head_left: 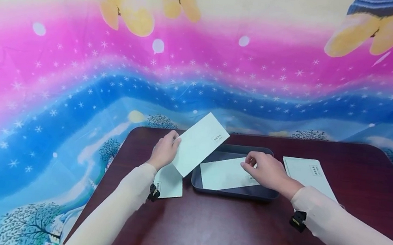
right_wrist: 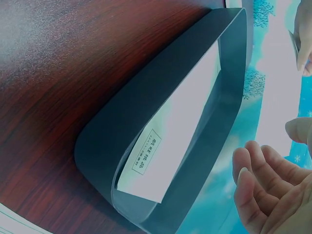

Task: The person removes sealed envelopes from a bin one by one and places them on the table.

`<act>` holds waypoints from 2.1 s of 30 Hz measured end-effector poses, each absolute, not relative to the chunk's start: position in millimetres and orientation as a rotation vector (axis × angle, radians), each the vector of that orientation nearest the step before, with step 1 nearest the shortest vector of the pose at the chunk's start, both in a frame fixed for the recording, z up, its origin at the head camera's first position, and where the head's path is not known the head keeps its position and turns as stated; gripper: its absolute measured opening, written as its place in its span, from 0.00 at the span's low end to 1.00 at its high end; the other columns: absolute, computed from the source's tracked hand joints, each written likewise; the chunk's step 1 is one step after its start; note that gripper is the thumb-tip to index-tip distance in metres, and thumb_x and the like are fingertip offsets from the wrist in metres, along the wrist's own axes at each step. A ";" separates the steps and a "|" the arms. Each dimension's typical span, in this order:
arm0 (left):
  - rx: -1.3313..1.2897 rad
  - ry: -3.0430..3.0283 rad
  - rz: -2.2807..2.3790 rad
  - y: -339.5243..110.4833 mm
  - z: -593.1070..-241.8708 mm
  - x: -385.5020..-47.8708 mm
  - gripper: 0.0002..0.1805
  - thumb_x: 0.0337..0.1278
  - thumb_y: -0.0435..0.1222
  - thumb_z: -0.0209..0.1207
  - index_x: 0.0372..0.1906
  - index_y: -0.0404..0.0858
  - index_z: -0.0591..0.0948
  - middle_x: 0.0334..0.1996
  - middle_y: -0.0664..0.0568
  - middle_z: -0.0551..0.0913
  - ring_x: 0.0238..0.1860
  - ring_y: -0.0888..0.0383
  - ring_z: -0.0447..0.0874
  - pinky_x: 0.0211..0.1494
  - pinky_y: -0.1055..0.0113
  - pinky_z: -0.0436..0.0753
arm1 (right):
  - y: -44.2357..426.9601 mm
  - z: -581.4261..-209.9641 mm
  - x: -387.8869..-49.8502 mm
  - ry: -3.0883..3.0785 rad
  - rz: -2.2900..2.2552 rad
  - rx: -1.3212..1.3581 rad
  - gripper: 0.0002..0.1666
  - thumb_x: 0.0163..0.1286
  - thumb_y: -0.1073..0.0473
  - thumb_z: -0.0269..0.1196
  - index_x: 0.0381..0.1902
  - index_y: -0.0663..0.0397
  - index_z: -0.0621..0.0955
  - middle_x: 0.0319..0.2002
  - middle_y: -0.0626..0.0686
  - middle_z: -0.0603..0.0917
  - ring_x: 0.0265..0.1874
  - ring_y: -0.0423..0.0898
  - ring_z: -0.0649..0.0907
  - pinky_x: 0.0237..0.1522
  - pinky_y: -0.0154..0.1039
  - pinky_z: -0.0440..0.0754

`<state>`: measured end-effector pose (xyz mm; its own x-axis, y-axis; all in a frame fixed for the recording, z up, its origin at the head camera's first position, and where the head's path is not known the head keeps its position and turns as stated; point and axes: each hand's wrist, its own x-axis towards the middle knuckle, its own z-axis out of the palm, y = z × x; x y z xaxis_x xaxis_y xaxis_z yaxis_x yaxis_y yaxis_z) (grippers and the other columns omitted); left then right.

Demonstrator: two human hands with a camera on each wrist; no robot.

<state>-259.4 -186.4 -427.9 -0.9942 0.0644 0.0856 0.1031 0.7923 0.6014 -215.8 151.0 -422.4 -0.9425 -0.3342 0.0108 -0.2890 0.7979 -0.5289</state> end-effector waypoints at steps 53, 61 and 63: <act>0.186 -2.917 -1.007 -254.8 -478.4 -217.4 0.13 0.80 0.41 0.43 0.44 0.37 0.73 0.24 0.49 0.74 0.21 0.55 0.70 0.28 0.63 0.68 | 109.4 -435.0 -226.5 2.922 -0.756 -0.590 0.11 0.74 0.50 0.62 0.37 0.50 0.82 0.24 0.44 0.82 0.18 0.40 0.76 0.24 0.38 0.73; 0.269 -2.925 -0.944 -256.6 -486.6 -209.6 0.13 0.79 0.43 0.45 0.42 0.38 0.75 0.27 0.48 0.78 0.22 0.55 0.73 0.27 0.63 0.68 | 110.9 -436.1 -228.1 2.936 -0.742 -0.569 0.11 0.74 0.49 0.61 0.39 0.50 0.83 0.25 0.44 0.83 0.18 0.40 0.77 0.24 0.37 0.74; 0.289 -2.932 -0.925 -256.6 -487.6 -208.5 0.14 0.78 0.43 0.46 0.40 0.39 0.76 0.26 0.49 0.78 0.22 0.55 0.73 0.27 0.63 0.68 | 111.0 -435.4 -227.9 2.931 -0.740 -0.569 0.11 0.74 0.49 0.61 0.39 0.50 0.83 0.25 0.44 0.83 0.18 0.40 0.77 0.24 0.37 0.74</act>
